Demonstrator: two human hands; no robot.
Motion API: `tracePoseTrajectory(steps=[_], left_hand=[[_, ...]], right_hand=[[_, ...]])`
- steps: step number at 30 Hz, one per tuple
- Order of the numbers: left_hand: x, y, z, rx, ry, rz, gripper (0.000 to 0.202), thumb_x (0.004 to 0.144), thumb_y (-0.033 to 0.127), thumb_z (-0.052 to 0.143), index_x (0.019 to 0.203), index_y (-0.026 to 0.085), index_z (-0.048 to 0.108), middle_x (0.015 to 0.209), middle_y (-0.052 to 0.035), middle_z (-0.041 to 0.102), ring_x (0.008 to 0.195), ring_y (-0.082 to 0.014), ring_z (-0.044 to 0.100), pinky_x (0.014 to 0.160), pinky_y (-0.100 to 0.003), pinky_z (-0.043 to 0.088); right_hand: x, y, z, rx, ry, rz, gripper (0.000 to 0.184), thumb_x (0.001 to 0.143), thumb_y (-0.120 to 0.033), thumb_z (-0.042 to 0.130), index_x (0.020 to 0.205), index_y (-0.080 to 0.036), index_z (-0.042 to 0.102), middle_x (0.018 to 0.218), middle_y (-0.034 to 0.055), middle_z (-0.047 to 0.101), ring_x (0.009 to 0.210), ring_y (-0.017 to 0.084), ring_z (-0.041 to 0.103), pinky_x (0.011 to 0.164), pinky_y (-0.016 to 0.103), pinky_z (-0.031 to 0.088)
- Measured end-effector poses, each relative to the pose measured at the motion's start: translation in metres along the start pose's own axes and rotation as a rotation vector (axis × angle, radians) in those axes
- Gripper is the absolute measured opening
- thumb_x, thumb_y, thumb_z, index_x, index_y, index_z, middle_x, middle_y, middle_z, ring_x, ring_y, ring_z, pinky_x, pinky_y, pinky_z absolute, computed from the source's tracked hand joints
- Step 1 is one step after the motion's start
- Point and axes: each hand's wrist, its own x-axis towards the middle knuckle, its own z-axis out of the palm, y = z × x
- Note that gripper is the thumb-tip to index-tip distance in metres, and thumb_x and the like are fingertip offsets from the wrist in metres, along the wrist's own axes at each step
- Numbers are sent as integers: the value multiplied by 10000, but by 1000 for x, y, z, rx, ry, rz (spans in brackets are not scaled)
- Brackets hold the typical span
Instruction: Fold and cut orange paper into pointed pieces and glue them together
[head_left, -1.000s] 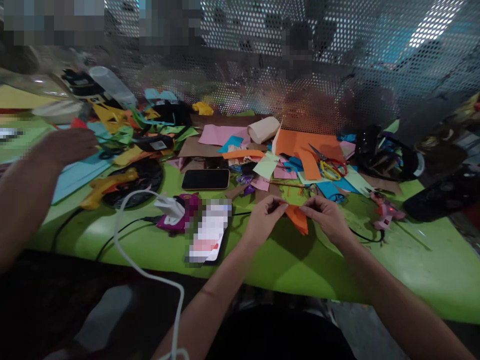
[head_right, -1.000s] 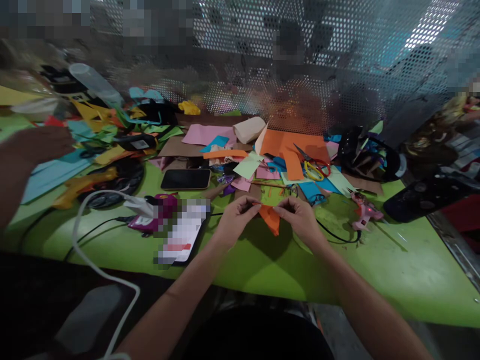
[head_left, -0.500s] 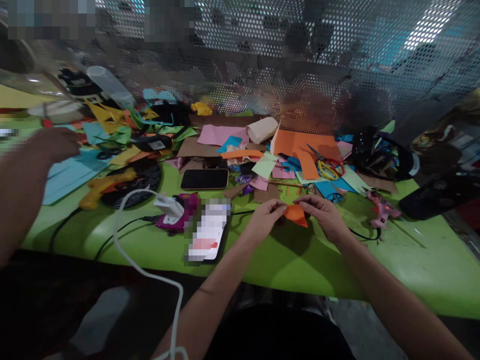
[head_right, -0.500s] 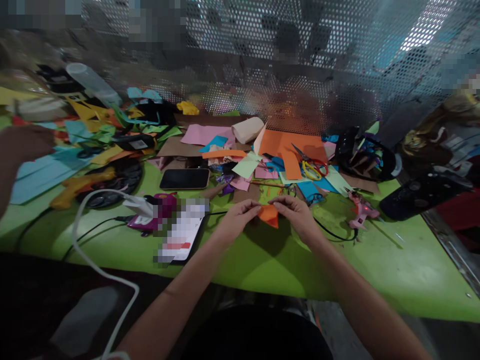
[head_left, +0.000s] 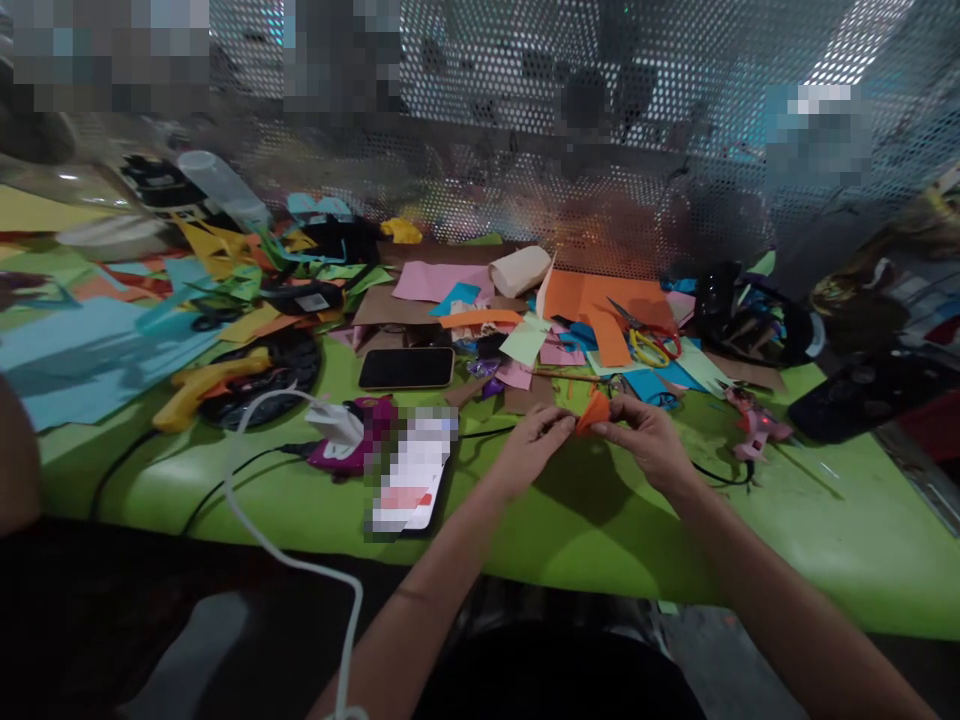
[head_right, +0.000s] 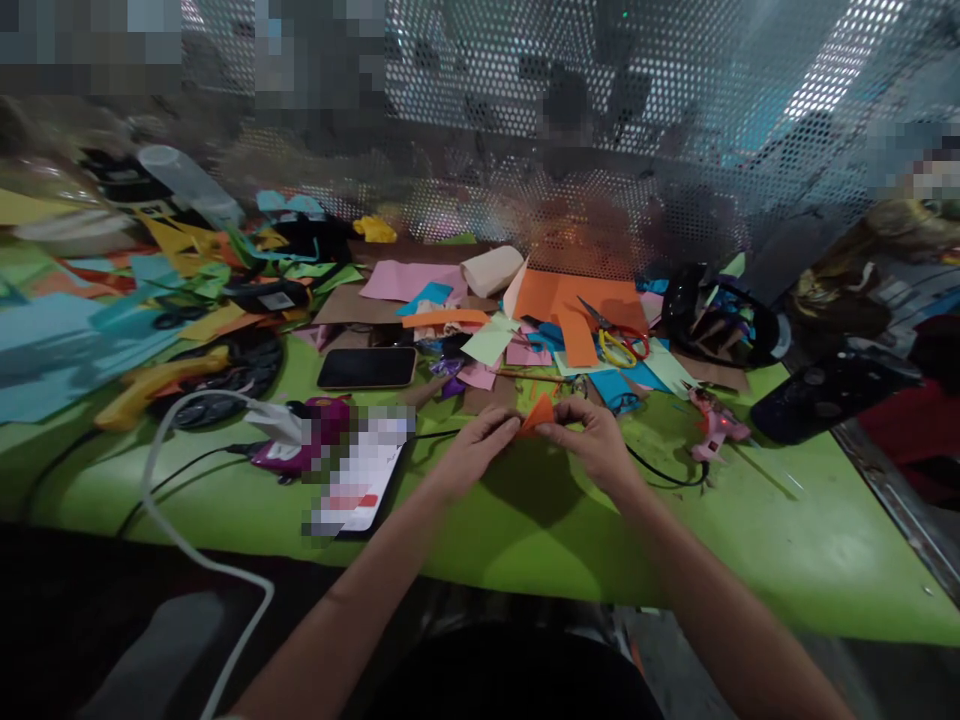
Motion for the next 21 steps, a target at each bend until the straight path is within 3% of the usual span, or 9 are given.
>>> tracePoseTrajectory(steps=[2, 5, 8, 13, 17, 21], left_hand=[[-1, 2, 1, 74, -20, 137, 288, 886, 446, 590, 916, 193, 724, 1093, -77, 639, 946, -185, 601, 777, -264, 490], [-1, 3, 3, 178, -101, 211, 247, 907, 375, 569, 918, 190, 731, 944, -72, 665, 868, -197, 609, 771, -289, 497], [-1, 0, 4, 219, -88, 202, 242, 919, 321, 542, 893, 186, 742, 786, -45, 650, 741, -179, 607, 717, -287, 502], [-1, -2, 6, 136, -38, 214, 225, 898, 301, 566, 902, 192, 762, 967, -75, 663, 756, -167, 626, 695, -283, 539], [-1, -1, 7, 127, -30, 194, 198, 872, 298, 610, 824, 182, 763, 927, -77, 675, 800, -181, 635, 714, -281, 543], [-1, -1, 6, 55, -45, 103, 202, 838, 328, 655, 903, 180, 776, 893, -67, 717, 799, -187, 651, 734, -285, 528]], right_hand=[[1, 0, 1, 80, 5, 71, 366, 581, -502, 863, 652, -215, 648, 642, -22, 595, 637, 152, 521, 643, 295, 441], [1, 0, 2, 155, 44, 103, 369, 557, -497, 875, 644, -218, 650, 649, -21, 617, 627, 150, 536, 633, 293, 452], [1, 2, 3, 184, 29, 102, 340, 577, -477, 874, 684, -217, 681, 695, -8, 660, 663, 163, 580, 672, 310, 478], [1, 2, 0, 185, 85, 75, 348, 589, -458, 878, 777, -223, 702, 750, -6, 676, 697, 160, 586, 681, 302, 478], [1, 0, -1, 131, 155, 78, 392, 572, -507, 877, 652, -216, 627, 614, -30, 572, 585, 130, 489, 573, 277, 411], [2, -2, 0, 125, 152, 85, 423, 555, -560, 863, 680, -217, 649, 636, -10, 596, 607, 145, 499, 584, 292, 415]])
